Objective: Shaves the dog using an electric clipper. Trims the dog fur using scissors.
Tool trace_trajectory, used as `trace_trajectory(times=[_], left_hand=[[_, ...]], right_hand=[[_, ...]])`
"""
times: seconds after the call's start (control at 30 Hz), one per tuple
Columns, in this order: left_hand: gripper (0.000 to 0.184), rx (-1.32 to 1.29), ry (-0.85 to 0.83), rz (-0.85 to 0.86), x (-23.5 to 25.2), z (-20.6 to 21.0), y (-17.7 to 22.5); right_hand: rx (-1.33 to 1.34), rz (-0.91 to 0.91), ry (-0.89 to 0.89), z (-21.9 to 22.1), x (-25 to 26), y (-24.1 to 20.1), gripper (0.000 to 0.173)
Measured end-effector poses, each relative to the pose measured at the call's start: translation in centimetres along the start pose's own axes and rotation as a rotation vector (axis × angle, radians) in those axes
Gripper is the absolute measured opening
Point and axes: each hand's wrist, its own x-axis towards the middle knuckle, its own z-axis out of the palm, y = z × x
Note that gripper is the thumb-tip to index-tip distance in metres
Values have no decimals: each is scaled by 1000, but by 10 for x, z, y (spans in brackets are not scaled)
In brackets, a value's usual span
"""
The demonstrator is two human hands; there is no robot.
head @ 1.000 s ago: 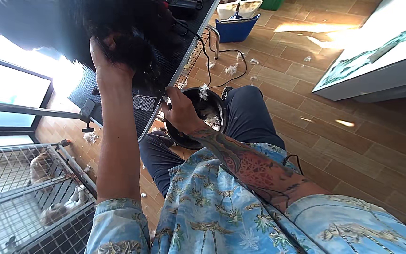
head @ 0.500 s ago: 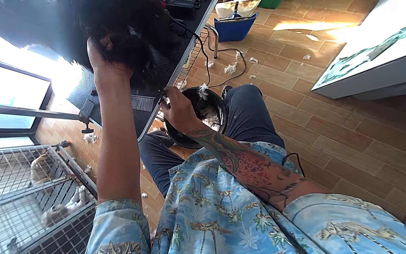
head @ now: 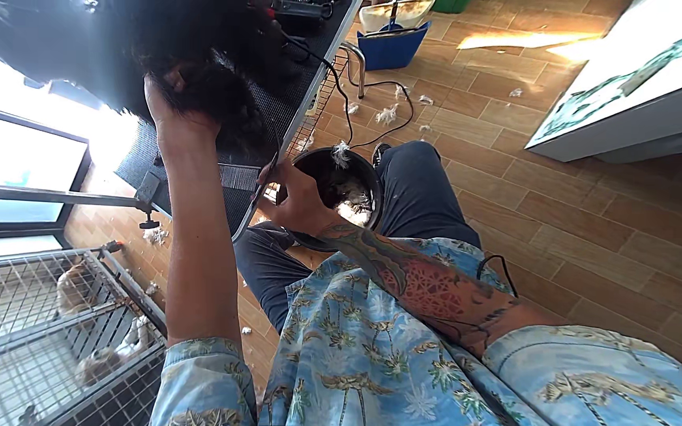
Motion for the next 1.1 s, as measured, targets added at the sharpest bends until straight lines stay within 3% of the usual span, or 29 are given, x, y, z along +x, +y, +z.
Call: trace_trajectory(times=[0.13,0.37,0.73,1.0,1.1], left_hand=[[48,46,38,51,-2,4,-2],[44,21,29,49,-2,2,-2],[45,7,46,52,1,1,-3],[40,7,-4,17,-1,-4,-1],[44,-18,-28,-17,2,-6,-1]], right_hand=[[206,121,-86,6,-5,-12,53],[300,213,-138,11,1,-18,49],[350,266,-151,8,-1,-22,37],[305,203,-153,0,-1,-24,54],[317,201,-169,0,0,-24,52]])
